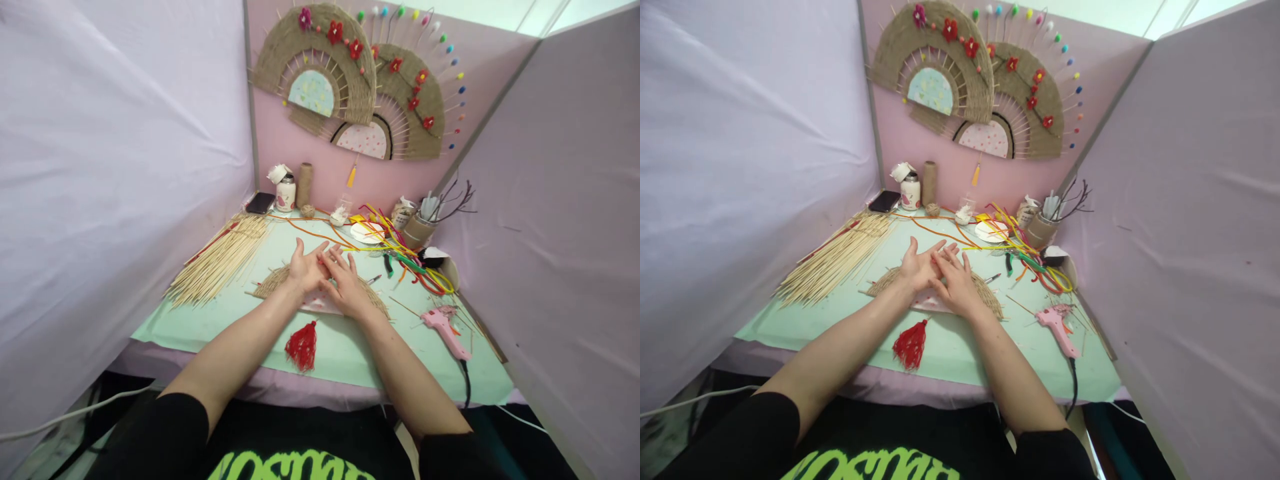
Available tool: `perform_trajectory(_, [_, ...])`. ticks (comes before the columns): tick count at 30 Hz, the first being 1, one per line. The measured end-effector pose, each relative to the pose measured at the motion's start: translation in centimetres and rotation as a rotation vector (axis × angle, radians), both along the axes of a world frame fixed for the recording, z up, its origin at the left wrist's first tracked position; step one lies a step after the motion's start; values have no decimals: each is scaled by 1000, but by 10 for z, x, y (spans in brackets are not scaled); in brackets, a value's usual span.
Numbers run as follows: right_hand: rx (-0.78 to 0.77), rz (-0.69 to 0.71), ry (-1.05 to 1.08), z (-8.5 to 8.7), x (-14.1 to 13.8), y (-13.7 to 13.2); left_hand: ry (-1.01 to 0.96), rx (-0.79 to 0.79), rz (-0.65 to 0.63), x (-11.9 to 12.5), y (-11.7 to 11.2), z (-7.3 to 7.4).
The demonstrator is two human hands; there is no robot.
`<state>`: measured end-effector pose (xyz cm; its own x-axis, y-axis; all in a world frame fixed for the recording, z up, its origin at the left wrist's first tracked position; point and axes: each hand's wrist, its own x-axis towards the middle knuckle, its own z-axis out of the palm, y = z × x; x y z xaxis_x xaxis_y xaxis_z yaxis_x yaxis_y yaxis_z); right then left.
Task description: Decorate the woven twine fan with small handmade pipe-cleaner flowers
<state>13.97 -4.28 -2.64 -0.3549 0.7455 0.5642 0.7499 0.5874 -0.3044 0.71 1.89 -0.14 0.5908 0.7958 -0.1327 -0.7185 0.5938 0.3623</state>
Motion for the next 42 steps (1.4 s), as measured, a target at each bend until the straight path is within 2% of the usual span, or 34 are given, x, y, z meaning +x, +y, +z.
perform_trajectory(3, [7, 39, -25, 1, -2, -1, -22, -9, 30, -3, 1, 2])
perform_trajectory(6, [11, 11, -35, 2, -5, -2, -69, 1, 94, -8, 3, 3])
perform_trajectory(11, [6, 20, -51, 3, -9, -4, -22, 17, 1, -6, 2, 2])
perform_trajectory(14, [34, 60, -12, 1, -8, -3, -16, 19, 11, -4, 1, 2])
perform_trajectory(17, [73, -4, 143, -3, -5, 2, -14, 20, 25, -5, 2, 3])
perform_trajectory(23, [104, -171, 382, -6, 1, 6, -2, 54, -113, 1, -4, 2])
perform_trajectory(28, [141, -231, 531, -6, 8, 6, 139, 66, -154, 2, -4, 0])
perform_trajectory(36, [178, -271, 490, -1, 6, 2, 210, 90, -247, 7, -4, -6])
perform_trajectory(39, [205, -310, 495, -1, 6, 2, 303, 132, -248, 8, -5, -10])
perform_trajectory(42, [204, -289, 482, 0, 9, 2, 344, 200, -217, 8, -5, -12])
